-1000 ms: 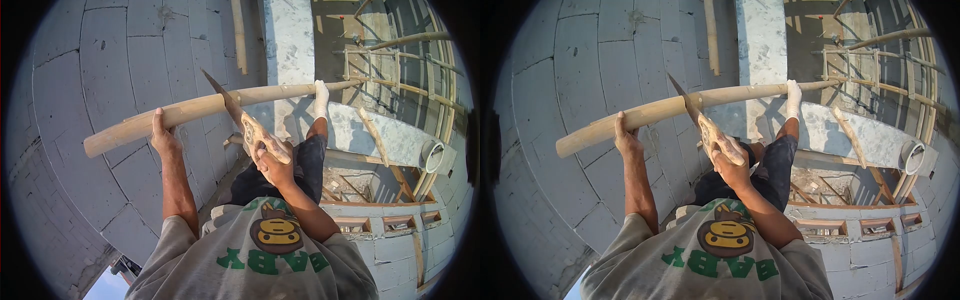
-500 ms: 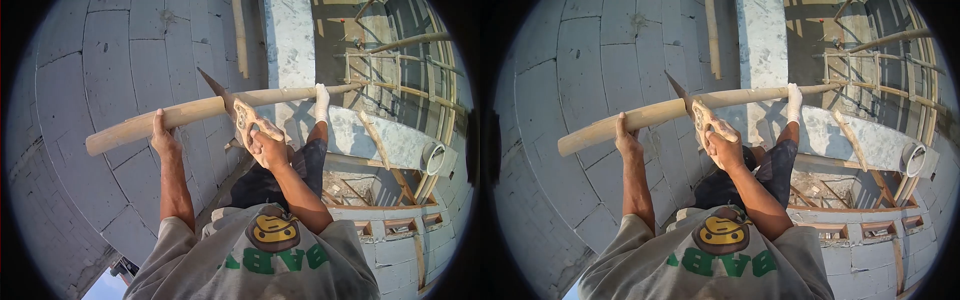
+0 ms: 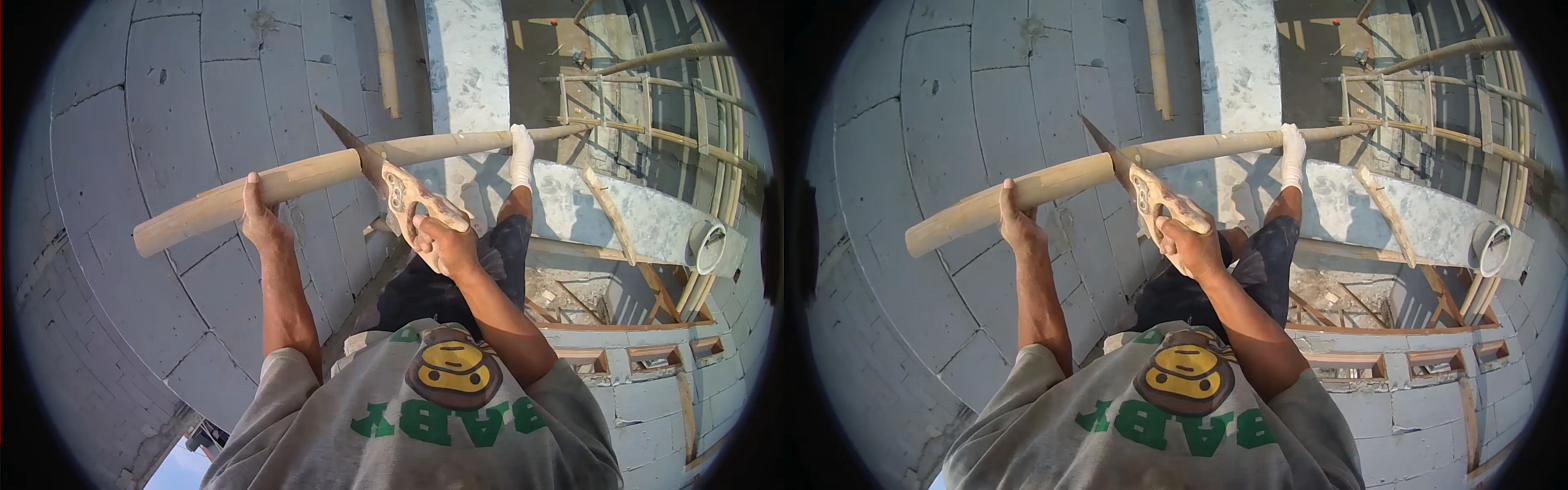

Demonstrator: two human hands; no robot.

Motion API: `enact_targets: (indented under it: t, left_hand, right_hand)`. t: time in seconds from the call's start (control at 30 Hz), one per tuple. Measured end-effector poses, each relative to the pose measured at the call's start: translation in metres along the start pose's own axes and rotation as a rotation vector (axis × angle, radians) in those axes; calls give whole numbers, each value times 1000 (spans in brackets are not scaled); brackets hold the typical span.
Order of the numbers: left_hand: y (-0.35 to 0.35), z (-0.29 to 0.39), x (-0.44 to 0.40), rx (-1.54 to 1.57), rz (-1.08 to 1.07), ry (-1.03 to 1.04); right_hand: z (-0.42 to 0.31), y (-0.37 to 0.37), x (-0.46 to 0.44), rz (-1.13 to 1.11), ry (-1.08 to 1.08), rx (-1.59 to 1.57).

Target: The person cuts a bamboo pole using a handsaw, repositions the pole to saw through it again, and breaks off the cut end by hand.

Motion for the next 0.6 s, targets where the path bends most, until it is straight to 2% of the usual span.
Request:
enact_targets:
  t: [0.1, 0.13, 0.23, 0.27, 0.33, 0.47, 0.6]
  left_hand:
    - [-9, -2, 10, 17, -57, -24]
    - [-12, -4, 10, 4, -26, -12]
    - [-1, 0, 8, 6, -27, 5]
    - [-7, -6, 7, -6, 7, 0]
    - [-4, -6, 6, -20, -34, -34]
    - [-1, 3, 3, -17, -2, -28]
    - [-2, 1, 9, 8, 11, -24]
  right_hand:
    - [2, 26, 30, 45, -107, 147]
    - [6, 17, 29, -4, -71, 124]
    - [-28, -15, 51, 53, 111, -78]
    - [-29, -20, 55, 72, 156, -14]
    - [-49, -8, 43, 56, 147, 80]
    - [-42, -1, 17, 71, 150, -66]
    - [-33, 4, -3, 5, 120, 46]
Point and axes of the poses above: each hand's wrist, its own x-axis away from the middle knuckle, its own y-axis out of the palm, z = x × y, the point moved 3 cm from there along -x, towards the middle knuckle, and after that the axes turned 1 degree about -x, right-handed, at the moved point
